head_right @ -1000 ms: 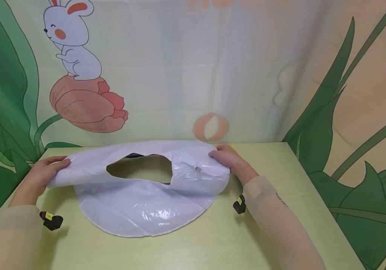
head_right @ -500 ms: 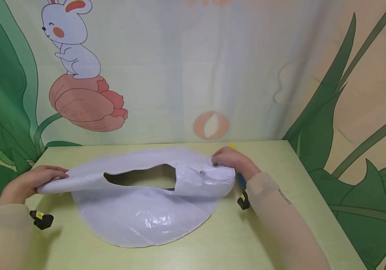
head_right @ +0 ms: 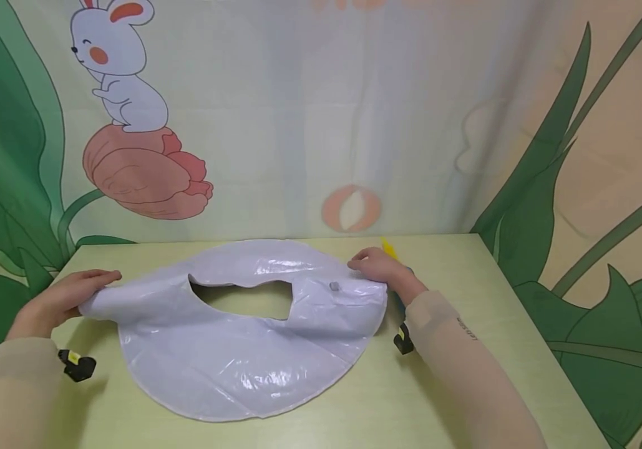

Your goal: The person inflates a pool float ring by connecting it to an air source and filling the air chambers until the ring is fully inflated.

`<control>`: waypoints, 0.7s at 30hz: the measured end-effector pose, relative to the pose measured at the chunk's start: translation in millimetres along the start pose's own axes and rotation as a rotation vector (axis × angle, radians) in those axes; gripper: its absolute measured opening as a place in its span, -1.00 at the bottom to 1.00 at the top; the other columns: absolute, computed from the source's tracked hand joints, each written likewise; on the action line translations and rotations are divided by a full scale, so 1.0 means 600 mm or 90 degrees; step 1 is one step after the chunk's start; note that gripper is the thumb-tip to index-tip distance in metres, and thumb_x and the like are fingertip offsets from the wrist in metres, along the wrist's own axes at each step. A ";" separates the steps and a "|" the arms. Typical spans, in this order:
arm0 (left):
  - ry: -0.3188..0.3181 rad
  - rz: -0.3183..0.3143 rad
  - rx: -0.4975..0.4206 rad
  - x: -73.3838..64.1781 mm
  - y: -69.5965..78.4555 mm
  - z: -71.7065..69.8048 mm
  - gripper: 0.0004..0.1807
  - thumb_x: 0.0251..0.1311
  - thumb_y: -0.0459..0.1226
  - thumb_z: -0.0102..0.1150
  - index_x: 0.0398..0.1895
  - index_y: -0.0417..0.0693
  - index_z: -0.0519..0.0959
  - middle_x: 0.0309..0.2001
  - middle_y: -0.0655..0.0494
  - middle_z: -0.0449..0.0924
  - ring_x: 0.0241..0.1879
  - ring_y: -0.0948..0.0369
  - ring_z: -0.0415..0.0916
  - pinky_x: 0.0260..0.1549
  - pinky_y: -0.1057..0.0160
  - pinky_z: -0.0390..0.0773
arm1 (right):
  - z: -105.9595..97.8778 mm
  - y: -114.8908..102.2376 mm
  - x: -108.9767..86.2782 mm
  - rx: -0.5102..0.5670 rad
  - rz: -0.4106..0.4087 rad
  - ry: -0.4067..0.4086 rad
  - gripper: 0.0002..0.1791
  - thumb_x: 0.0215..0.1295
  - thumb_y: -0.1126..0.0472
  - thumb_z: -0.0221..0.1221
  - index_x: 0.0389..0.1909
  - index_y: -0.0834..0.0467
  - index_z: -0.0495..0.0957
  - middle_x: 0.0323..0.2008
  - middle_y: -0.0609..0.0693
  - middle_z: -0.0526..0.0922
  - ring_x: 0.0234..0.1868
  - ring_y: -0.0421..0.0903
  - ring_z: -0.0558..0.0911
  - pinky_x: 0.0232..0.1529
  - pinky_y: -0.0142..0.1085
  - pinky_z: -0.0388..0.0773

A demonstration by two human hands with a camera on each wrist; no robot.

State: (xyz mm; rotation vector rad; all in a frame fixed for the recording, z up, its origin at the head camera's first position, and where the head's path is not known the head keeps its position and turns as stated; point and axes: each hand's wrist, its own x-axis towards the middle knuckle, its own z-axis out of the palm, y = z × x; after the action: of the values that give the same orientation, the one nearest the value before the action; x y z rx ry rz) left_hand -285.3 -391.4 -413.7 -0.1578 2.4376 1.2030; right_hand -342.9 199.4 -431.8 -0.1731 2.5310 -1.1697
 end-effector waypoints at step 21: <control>-0.152 0.115 -0.173 -0.012 -0.089 -0.026 -0.47 0.66 0.01 -0.29 0.58 0.13 0.11 0.28 0.25 0.27 0.15 0.24 0.51 0.16 0.16 0.49 | -0.016 0.009 -0.032 0.006 0.087 0.090 -0.37 0.60 -0.11 -0.09 0.34 0.35 0.31 0.23 0.31 0.43 0.04 0.14 0.53 -0.12 -0.08 0.59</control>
State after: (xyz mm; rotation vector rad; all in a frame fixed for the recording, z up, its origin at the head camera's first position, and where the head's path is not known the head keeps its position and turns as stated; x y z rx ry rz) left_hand -268.6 -437.2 -441.5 0.1246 2.1114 1.5347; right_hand -328.5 214.6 -425.1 0.0864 2.6111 -1.1778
